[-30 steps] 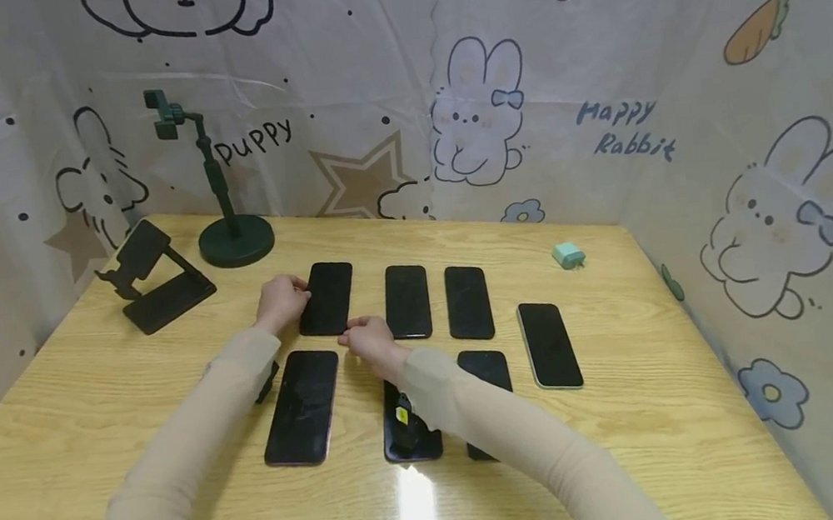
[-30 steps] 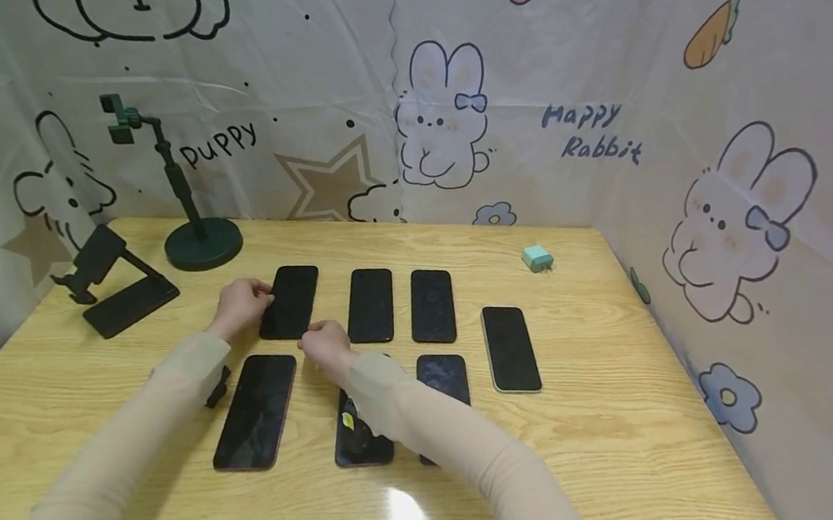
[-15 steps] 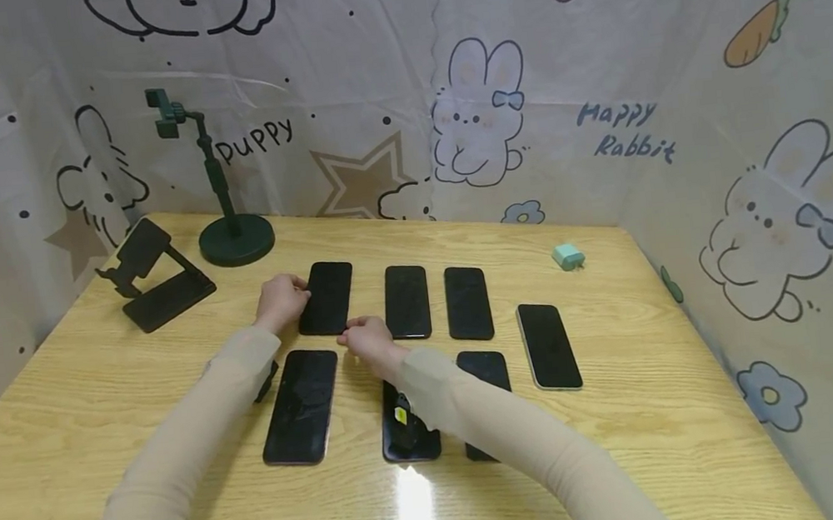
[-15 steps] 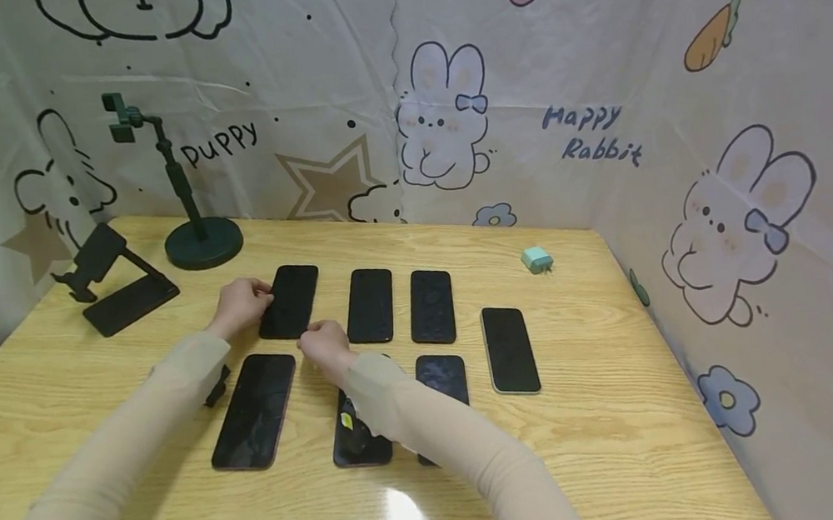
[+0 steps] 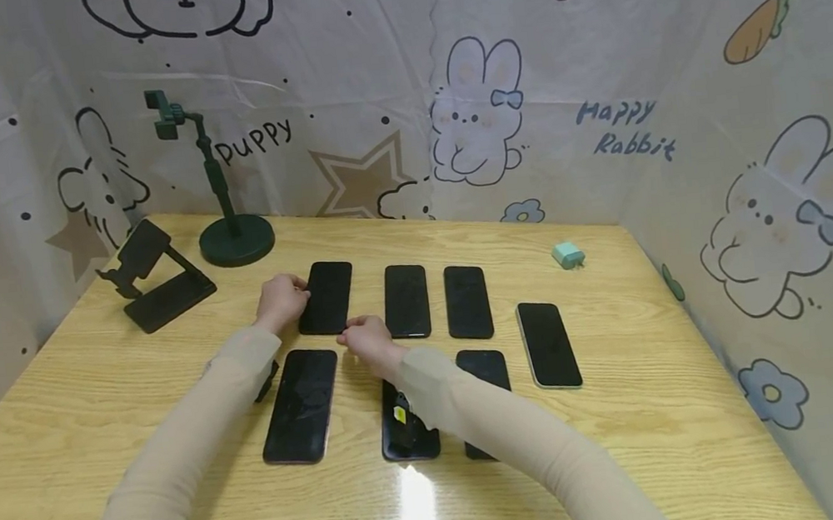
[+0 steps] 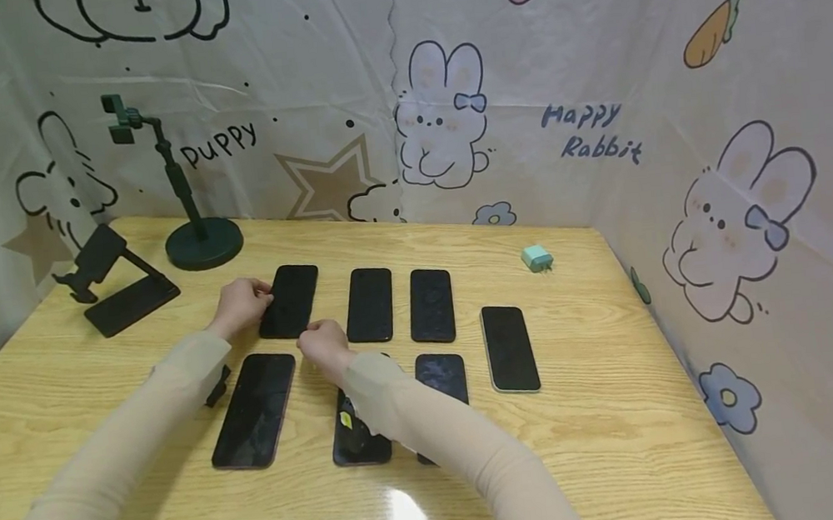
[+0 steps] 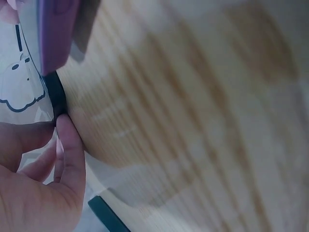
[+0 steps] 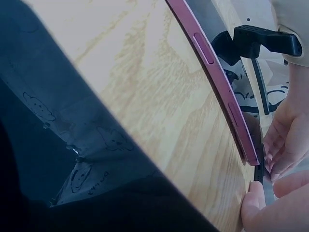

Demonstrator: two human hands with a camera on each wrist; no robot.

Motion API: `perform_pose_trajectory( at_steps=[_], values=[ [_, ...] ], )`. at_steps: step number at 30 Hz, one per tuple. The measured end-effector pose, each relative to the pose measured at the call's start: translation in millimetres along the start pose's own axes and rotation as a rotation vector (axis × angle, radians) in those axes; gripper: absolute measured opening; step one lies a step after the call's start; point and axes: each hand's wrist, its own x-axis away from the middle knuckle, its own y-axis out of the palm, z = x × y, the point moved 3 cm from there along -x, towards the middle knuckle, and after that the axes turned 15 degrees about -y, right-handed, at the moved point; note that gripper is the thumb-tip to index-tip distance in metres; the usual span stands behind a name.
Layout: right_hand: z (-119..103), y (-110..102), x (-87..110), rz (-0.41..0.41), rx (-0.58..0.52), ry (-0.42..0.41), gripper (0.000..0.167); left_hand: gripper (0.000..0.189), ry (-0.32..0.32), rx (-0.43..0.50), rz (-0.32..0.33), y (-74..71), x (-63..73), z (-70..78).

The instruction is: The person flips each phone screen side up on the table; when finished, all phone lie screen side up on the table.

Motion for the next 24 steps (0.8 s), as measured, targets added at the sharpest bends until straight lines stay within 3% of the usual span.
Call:
perform_pose_trajectory(
  at_steps=[7, 14, 19, 24],
  values=[
    [-1, 1, -0.8, -0.016, 0.013, 0.004, 0.043, 0.034, 0.019, -0.012, -0.008, -1.7, 1.6, -0.6],
    [-7, -14, -0.2, -0.055, 0.034, -0.034, 0.053, 0.055, 0.083, 0.043, 0.048, -9.4, 1.9, -1.3],
    [-16, -49, 0.3, -0.081, 0.151, -0.107, 0.053, 0.068, 0.151, 0.08, 0.076, -25.2, 6.5, -2.0],
    [-31, -103, 5.8, -0.034, 0.311, -0.178, 0.051, 0.075, 0.22, 0.05, 0.085, -51.3, 16.7, -3.4]
  ],
)
